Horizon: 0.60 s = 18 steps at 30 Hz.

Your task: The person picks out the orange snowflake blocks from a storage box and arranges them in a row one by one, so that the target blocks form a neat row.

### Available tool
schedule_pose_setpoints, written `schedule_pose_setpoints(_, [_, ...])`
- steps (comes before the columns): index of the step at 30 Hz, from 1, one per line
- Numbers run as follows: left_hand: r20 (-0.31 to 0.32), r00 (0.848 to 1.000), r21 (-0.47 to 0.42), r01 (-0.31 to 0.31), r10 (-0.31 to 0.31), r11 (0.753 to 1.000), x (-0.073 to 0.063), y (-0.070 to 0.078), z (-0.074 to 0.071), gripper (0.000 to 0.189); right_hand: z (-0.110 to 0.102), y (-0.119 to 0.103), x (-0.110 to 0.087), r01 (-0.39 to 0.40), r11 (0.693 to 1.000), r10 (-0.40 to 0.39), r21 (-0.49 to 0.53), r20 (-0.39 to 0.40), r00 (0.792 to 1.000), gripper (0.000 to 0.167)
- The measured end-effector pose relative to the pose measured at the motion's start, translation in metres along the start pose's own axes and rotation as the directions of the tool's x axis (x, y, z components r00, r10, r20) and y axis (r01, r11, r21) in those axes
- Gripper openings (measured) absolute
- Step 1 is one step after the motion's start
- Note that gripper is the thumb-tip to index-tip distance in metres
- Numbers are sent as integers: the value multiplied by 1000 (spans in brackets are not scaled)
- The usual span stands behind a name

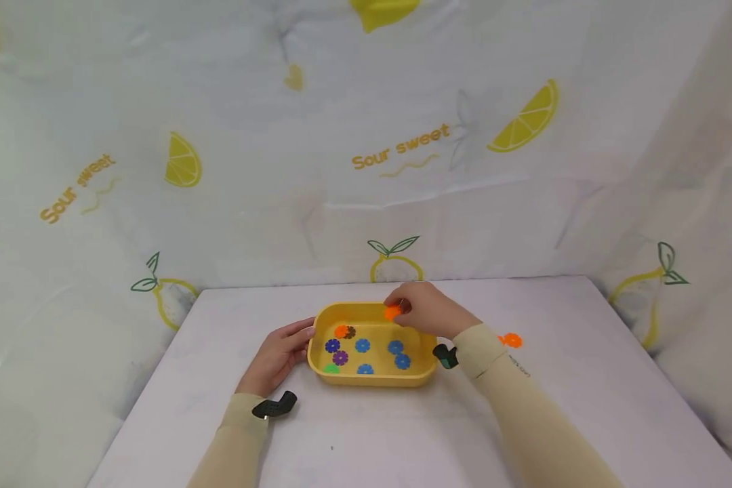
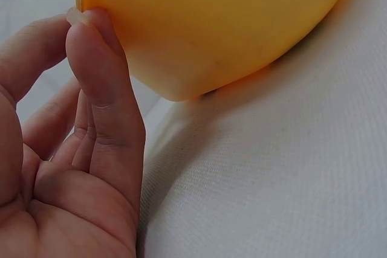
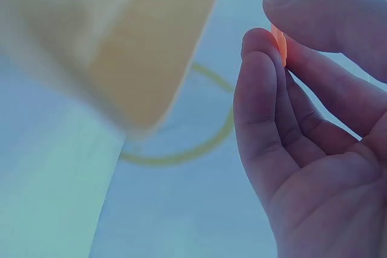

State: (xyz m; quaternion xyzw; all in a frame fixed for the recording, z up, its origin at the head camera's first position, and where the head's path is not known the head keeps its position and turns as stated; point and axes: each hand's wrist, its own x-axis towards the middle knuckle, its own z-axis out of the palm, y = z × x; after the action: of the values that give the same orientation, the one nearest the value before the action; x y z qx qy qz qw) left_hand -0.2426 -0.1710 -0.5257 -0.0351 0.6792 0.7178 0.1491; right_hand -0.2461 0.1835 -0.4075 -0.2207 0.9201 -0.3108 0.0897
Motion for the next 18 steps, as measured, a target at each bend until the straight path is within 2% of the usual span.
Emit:
schedule_pose_setpoints(4, [-6, 1000, 1, 4, -4, 1000, 1, -2, 0, 60, -15, 20, -23, -62, 997, 66, 54, -69, 995, 33])
schedule_pose_setpoints(9, [-8, 1000, -12, 7, -7, 1000, -1, -4, 0, 60, -24, 51, -51, -125, 990, 134, 71, -156, 979, 34])
schedule_pose_setpoints(18, [-7, 1000, -28, 1, -1, 1000, -3, -3, -1, 59, -29, 106, -93, -256, 961, 273, 106, -204, 940, 45])
